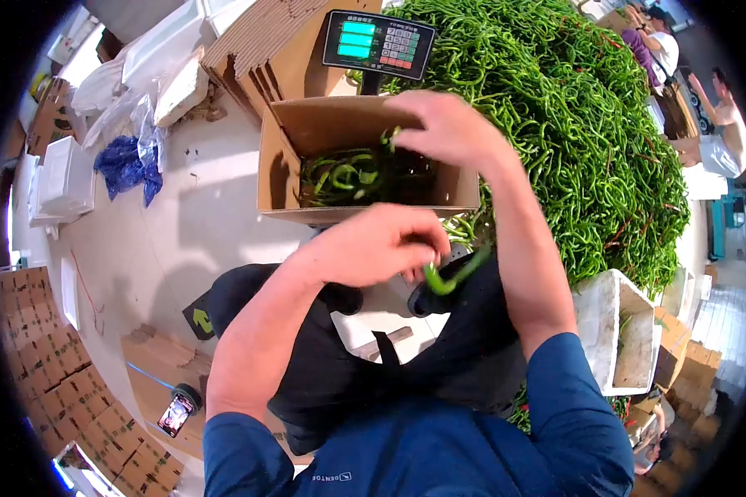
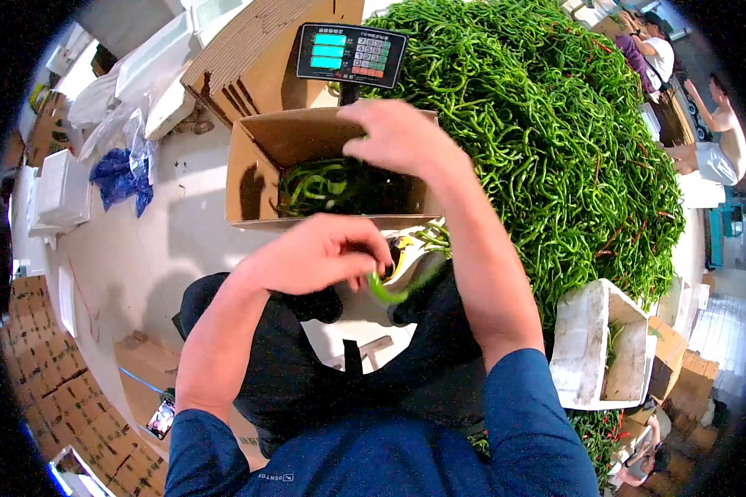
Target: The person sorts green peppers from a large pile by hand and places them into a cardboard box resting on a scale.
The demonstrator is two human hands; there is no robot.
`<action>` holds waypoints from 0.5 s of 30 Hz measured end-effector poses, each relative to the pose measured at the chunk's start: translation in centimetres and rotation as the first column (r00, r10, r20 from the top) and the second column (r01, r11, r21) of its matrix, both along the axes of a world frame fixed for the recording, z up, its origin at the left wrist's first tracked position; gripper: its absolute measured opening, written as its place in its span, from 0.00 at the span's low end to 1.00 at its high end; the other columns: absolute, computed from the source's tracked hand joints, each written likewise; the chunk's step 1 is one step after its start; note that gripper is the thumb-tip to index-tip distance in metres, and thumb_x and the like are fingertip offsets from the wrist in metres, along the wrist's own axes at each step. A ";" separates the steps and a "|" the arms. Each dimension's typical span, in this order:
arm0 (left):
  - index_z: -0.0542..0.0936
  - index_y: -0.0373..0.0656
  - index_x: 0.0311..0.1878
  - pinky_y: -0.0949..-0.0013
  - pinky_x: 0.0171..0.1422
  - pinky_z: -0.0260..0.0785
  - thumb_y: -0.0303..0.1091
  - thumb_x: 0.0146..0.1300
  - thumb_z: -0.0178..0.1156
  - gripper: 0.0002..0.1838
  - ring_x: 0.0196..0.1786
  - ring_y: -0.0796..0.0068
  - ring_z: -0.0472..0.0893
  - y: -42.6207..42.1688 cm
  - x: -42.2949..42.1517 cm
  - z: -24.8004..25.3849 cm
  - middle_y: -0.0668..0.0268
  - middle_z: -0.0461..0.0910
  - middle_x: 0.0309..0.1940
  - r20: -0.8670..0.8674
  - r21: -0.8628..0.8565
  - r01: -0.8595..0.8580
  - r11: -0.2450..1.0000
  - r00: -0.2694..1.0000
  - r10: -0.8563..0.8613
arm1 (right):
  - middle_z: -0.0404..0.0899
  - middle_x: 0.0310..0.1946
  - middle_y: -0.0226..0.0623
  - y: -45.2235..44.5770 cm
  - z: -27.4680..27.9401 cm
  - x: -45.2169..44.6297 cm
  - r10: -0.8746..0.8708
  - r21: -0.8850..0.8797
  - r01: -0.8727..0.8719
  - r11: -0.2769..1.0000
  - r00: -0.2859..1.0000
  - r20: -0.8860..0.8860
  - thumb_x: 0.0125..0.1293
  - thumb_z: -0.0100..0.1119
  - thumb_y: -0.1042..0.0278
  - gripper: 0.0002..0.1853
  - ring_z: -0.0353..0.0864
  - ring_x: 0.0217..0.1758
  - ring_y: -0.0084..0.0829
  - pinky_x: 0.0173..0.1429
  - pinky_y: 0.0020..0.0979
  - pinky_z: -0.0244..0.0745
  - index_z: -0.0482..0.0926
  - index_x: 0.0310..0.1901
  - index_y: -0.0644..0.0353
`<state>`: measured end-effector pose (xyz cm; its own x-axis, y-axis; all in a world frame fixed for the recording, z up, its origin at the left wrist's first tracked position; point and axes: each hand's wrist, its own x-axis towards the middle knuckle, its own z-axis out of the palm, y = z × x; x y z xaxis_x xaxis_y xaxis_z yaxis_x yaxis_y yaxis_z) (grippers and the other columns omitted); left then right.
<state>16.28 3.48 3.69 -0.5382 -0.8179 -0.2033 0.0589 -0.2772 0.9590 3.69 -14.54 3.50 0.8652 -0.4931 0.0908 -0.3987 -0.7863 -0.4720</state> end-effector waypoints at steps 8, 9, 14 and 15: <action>0.77 0.37 0.51 0.69 0.43 0.81 0.25 0.71 0.58 0.08 0.38 0.70 0.85 -4.2 -0.5 1.3 0.60 0.83 0.41 -0.340 0.109 -0.490 0.865 0.799 0.496 | 0.83 0.54 0.43 6.4 9.1 -9.1 -0.001 0.235 -0.010 0.972 0.999 0.045 0.59 0.72 0.61 0.26 0.81 0.61 0.39 0.69 0.41 0.70 0.80 0.58 0.61; 0.77 0.37 0.52 0.69 0.43 0.81 0.25 0.71 0.58 0.09 0.39 0.69 0.85 -4.6 -1.3 1.4 0.59 0.84 0.43 -0.365 0.121 -0.497 0.859 0.783 0.504 | 0.83 0.51 0.44 7.3 8.7 -9.8 -0.029 0.106 0.026 0.994 0.999 0.025 0.60 0.70 0.64 0.22 0.82 0.58 0.41 0.70 0.42 0.68 0.80 0.55 0.62; 0.70 0.36 0.63 0.67 0.50 0.81 0.31 0.73 0.59 0.19 0.46 0.71 0.84 -6.5 -8.9 1.0 0.56 0.81 0.51 -0.381 0.186 -0.347 0.919 0.837 0.393 | 0.84 0.39 0.42 10.8 5.5 -18.4 -0.300 -0.073 0.312 0.947 0.944 0.140 0.65 0.64 0.70 0.13 0.83 0.50 0.42 0.71 0.45 0.66 0.80 0.51 0.61; 0.68 0.36 0.66 0.68 0.50 0.79 0.34 0.73 0.60 0.23 0.47 0.72 0.83 -6.3 -11.1 1.3 0.55 0.79 0.54 -0.207 0.099 -0.368 0.925 0.901 0.381 | 0.84 0.37 0.42 11.0 4.9 -21.4 -0.373 -0.152 0.386 0.910 0.921 0.109 0.65 0.63 0.71 0.13 0.83 0.47 0.42 0.67 0.44 0.69 0.81 0.50 0.60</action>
<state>5.15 -2.85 4.99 -0.2306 -0.9586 -0.1670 0.3751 -0.2460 0.8938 -17.69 -3.54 8.41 0.6029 -0.7548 0.2583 -0.6513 -0.6527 -0.3871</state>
